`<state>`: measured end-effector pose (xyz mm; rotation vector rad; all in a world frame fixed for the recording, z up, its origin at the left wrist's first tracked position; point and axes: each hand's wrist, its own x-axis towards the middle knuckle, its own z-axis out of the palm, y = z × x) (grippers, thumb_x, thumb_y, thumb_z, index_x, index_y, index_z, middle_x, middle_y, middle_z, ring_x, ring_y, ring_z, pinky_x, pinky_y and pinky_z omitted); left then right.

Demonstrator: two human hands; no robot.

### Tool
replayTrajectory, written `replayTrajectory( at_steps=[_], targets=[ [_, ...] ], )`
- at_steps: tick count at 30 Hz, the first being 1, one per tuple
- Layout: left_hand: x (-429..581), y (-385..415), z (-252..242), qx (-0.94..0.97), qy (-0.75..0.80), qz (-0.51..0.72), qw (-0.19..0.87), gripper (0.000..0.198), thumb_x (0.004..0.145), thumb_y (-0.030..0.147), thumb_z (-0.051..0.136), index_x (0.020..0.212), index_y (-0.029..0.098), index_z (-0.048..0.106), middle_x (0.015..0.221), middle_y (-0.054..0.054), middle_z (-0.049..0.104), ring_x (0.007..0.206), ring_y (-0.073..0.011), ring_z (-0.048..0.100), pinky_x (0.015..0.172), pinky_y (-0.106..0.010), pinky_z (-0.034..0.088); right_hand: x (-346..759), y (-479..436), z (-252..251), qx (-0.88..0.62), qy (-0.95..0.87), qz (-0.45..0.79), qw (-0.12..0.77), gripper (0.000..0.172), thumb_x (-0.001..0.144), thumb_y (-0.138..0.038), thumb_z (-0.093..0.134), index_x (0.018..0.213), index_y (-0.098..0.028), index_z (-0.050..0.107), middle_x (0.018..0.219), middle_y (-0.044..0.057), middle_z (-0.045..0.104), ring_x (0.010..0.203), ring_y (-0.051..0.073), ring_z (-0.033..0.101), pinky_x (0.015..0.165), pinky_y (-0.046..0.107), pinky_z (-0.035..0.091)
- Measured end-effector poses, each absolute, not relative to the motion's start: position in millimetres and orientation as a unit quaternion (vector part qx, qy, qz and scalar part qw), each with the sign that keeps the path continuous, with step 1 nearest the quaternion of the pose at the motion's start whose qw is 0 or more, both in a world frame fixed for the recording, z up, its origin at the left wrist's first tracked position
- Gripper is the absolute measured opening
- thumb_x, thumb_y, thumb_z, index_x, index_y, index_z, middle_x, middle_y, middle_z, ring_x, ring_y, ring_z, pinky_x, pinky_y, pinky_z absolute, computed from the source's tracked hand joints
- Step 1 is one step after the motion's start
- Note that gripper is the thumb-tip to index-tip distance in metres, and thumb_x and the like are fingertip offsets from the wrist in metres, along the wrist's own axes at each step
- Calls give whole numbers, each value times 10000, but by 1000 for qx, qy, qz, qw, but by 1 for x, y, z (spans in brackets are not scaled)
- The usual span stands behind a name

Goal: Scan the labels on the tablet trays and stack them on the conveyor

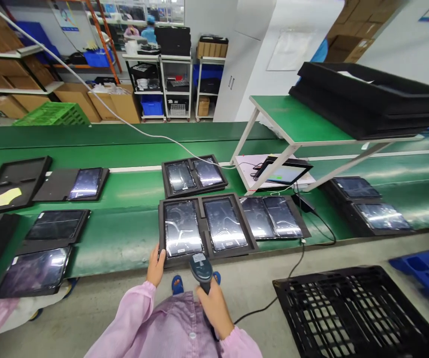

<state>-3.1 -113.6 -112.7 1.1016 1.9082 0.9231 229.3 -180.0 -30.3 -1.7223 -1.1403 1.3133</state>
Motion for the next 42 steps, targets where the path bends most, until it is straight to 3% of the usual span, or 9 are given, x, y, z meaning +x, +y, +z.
replayTrajectory(
  at_steps=[4, 9, 19, 24, 27, 31, 35, 39, 42],
  targets=[
    [-13, -121, -113, 458, 719, 354, 386, 717, 932, 605, 410, 1462, 127, 469, 1571, -172, 408, 1484, -272, 341, 1229, -448, 264, 196, -182, -25, -648, -476, 522, 284, 384, 794, -365, 509, 1086, -162, 655, 1032, 129, 747, 994, 307, 684, 907, 392, 501],
    [-15, -124, -108, 460, 716, 339, 401, 705, 945, 573, 427, 1488, 124, 441, 1608, -172, 350, 1470, -272, 368, 1180, -421, 354, 192, -183, -24, -661, -489, 519, 234, 442, 802, -375, 475, 1146, -146, 632, 1075, 166, 738, 1050, 362, 672, 909, 429, 494],
    [-13, -120, -100, 450, 725, 345, 392, 725, 883, 588, 455, 1398, 81, 511, 1487, -221, 493, 1414, -316, 437, 1169, -478, 357, 196, -184, -26, -659, -466, 513, 291, 408, 764, -396, 528, 1083, -167, 639, 1023, 132, 751, 989, 305, 692, 904, 382, 503],
    [-21, -117, -101, 493, 717, 324, 371, 719, 807, 607, 543, 1355, 142, 551, 1426, -190, 554, 1372, -321, 483, 1191, -488, 317, 274, -143, -42, -756, -415, 378, 337, 400, 727, -487, 535, 948, -174, 648, 903, 152, 744, 879, 330, 692, 809, 409, 511],
    [-26, -112, -103, 499, 723, 320, 354, 691, 777, 612, 543, 1284, 148, 610, 1405, -200, 561, 1368, -350, 488, 1188, -503, 328, 337, -102, -53, -786, -380, 286, 395, 402, 674, -517, 557, 897, -189, 625, 949, 159, 732, 957, 342, 674, 877, 422, 494],
    [-23, -107, -91, 474, 735, 365, 318, 688, 673, 616, 606, 1173, 146, 667, 1415, -221, 554, 1400, -408, 439, 1219, -524, 277, 386, -63, -64, -789, -337, 302, 416, 386, 569, -519, 624, 800, -209, 623, 858, 122, 739, 935, 353, 679, 873, 436, 500],
    [-11, -111, -66, 319, 715, 434, 446, 823, 633, 586, 694, 1350, 207, 552, 1443, -141, 568, 1402, -357, 459, 1171, -491, 382, 395, -56, -70, -753, -327, 369, 436, 454, 578, -549, 677, 832, -174, 682, 850, 123, 759, 895, 345, 692, 864, 443, 512],
    [-4, -114, -49, 143, 639, 473, 589, 895, 559, 501, 819, 1376, 288, 522, 1398, -78, 621, 1278, -357, 586, 948, -445, 576, 406, -52, -62, -733, -287, 404, 465, 487, 590, -552, 755, 888, -167, 723, 957, 126, 770, 999, 351, 679, 947, 455, 497],
    [-5, -98, -41, 85, 606, 510, 604, 968, 479, 428, 896, 1370, 307, 534, 1299, -52, 688, 1208, -349, 636, 878, -391, 606, 417, -27, -48, -723, -249, 435, 475, 485, 571, -554, 795, 864, -177, 715, 895, 105, 762, 938, 338, 698, 836, 427, 552]
  ],
)
